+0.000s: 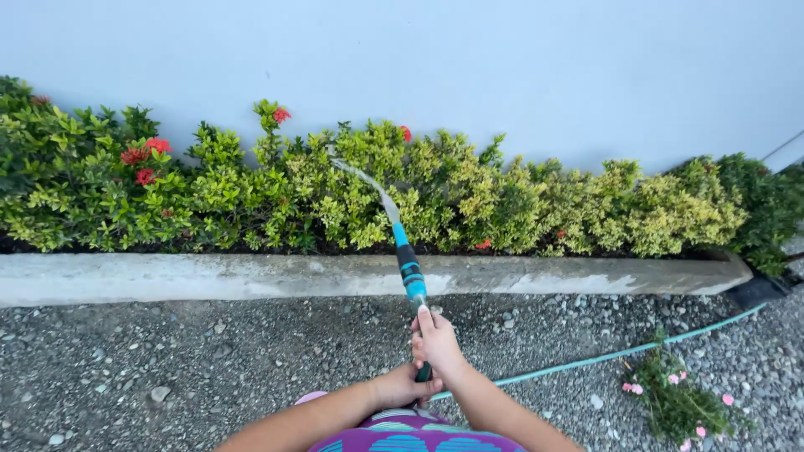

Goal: Watering a row of bushes in a planter box using a garden hose with a nozzle.

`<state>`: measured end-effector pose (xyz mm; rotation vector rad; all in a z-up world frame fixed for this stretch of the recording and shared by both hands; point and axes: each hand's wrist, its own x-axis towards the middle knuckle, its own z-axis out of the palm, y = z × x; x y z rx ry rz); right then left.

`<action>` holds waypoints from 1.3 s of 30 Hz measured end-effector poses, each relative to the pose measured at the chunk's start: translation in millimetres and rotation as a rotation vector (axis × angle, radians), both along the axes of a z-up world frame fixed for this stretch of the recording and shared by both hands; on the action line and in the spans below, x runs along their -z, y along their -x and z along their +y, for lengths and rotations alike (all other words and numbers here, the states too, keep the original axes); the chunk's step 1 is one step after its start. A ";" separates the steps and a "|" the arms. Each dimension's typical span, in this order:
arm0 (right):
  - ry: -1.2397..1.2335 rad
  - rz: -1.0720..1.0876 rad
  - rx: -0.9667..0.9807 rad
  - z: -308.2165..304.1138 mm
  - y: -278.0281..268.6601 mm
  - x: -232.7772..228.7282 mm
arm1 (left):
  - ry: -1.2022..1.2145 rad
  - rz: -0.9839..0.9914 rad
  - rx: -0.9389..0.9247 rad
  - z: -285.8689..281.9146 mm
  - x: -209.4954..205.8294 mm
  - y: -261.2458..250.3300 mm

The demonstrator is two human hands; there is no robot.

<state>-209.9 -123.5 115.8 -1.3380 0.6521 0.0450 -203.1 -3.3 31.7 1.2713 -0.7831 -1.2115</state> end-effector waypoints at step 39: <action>-0.300 0.161 0.465 326.5 42.4 129.9 | -0.320 0.300 0.089 332.2 104.3 17.3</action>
